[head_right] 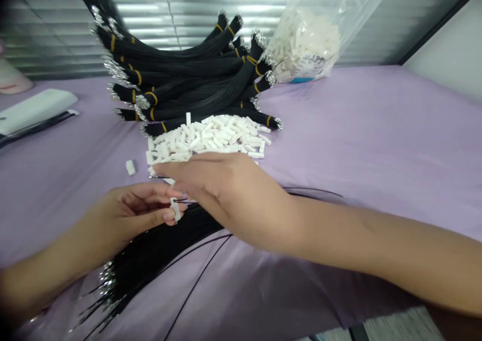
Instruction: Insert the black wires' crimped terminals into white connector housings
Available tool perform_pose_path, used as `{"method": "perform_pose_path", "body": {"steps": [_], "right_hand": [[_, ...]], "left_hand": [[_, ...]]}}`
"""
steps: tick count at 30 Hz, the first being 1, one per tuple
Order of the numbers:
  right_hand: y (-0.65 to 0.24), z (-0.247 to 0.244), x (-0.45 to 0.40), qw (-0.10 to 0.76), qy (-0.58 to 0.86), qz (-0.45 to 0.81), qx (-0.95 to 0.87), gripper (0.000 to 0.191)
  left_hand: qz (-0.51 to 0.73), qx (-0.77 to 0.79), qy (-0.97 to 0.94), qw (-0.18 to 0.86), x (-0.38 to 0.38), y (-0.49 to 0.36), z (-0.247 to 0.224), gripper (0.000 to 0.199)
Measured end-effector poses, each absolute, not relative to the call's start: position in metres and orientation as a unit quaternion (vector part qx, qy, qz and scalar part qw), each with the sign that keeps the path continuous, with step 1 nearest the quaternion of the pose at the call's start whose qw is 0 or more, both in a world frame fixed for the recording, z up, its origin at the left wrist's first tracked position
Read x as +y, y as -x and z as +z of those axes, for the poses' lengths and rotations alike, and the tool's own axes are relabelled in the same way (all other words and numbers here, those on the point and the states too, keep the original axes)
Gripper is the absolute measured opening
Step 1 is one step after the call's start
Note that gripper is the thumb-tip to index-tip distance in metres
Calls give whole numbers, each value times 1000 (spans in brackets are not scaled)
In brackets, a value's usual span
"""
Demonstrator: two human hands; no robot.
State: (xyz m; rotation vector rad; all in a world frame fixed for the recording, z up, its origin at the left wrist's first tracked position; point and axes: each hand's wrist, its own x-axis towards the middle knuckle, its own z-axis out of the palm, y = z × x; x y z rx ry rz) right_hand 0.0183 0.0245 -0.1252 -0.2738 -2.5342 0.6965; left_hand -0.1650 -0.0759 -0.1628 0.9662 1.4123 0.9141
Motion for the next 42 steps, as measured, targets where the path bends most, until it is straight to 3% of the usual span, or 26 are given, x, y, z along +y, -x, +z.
{"method": "perform_pose_path", "body": {"steps": [5, 11, 19, 33, 42], "right_hand": [[-20, -129, 15, 165, 143, 309, -926, 15], [-15, -140, 21, 164, 85, 284, -941, 14], [-13, -151, 24, 208, 124, 289, -926, 11], [-9, -147, 26, 168, 172, 337, -910, 14], [-3, -151, 21, 132, 188, 294, -928, 16]], "left_hand": [[388, 590, -379, 598, -75, 169, -161, 23], [382, 598, -362, 604, -74, 168, -156, 22], [375, 602, -404, 578, -74, 171, -159, 17], [338, 601, -486, 537, -76, 170, -159, 12], [350, 596, -485, 535, -75, 168, -162, 18]]}}
